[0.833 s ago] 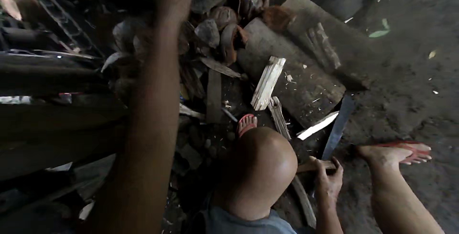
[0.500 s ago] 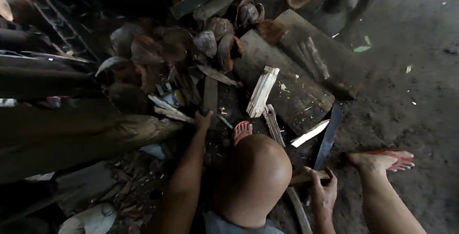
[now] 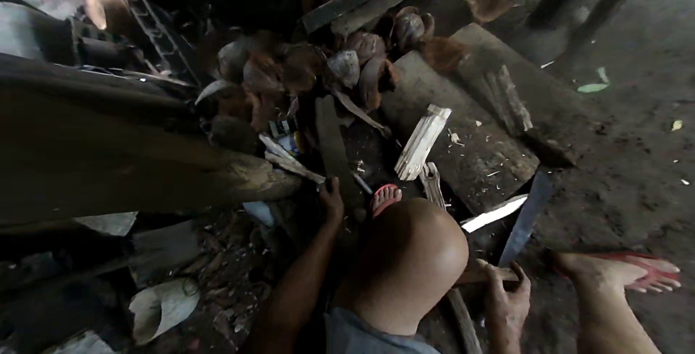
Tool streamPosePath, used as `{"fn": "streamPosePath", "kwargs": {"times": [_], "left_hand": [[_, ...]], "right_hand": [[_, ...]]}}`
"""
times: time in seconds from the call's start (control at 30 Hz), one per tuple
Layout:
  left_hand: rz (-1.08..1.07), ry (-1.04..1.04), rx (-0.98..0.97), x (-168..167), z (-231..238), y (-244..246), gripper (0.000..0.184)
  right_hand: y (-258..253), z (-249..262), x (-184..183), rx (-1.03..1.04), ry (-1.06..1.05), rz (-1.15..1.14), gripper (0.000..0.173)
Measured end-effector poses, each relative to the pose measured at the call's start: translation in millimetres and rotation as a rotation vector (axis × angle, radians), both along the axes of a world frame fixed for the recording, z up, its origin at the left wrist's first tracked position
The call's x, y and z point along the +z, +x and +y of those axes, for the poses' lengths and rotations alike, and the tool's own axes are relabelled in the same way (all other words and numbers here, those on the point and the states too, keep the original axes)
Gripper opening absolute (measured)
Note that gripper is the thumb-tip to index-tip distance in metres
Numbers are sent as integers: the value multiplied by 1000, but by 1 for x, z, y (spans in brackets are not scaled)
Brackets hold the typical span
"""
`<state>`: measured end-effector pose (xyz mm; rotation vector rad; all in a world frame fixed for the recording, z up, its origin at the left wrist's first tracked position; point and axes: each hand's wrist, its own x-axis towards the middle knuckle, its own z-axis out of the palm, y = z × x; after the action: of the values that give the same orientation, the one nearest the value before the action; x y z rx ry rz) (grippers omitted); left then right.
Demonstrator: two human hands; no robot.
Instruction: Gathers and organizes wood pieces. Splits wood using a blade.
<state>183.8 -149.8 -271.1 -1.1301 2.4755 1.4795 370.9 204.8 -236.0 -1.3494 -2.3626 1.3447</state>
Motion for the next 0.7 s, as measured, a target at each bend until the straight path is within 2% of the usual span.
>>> {"fn": "streamPosePath", "kwargs": {"times": [0.13,0.27,0.4,0.5,0.57,0.7], "left_hand": [[-34,-126,140,-7,-20,-14,55],[-11,-108,260,-18,-33,-26,56],[-50,-95,284,-33,-39,-24,55],[-68,-110,254,-42,-35,-12,56],[-97,-119,238,-44,-28,-4,56],[-126,-89,193,-57,-18,18,62]], "right_hand": [[2,0,3,-29,-12,18,77],[2,2,0,-58,-9,22,78],[-3,2,1,-71,10,40,81],[-7,6,2,-136,50,164,88],[-16,10,10,-229,35,278,83],[-40,22,17,-429,-71,496,61]]}}
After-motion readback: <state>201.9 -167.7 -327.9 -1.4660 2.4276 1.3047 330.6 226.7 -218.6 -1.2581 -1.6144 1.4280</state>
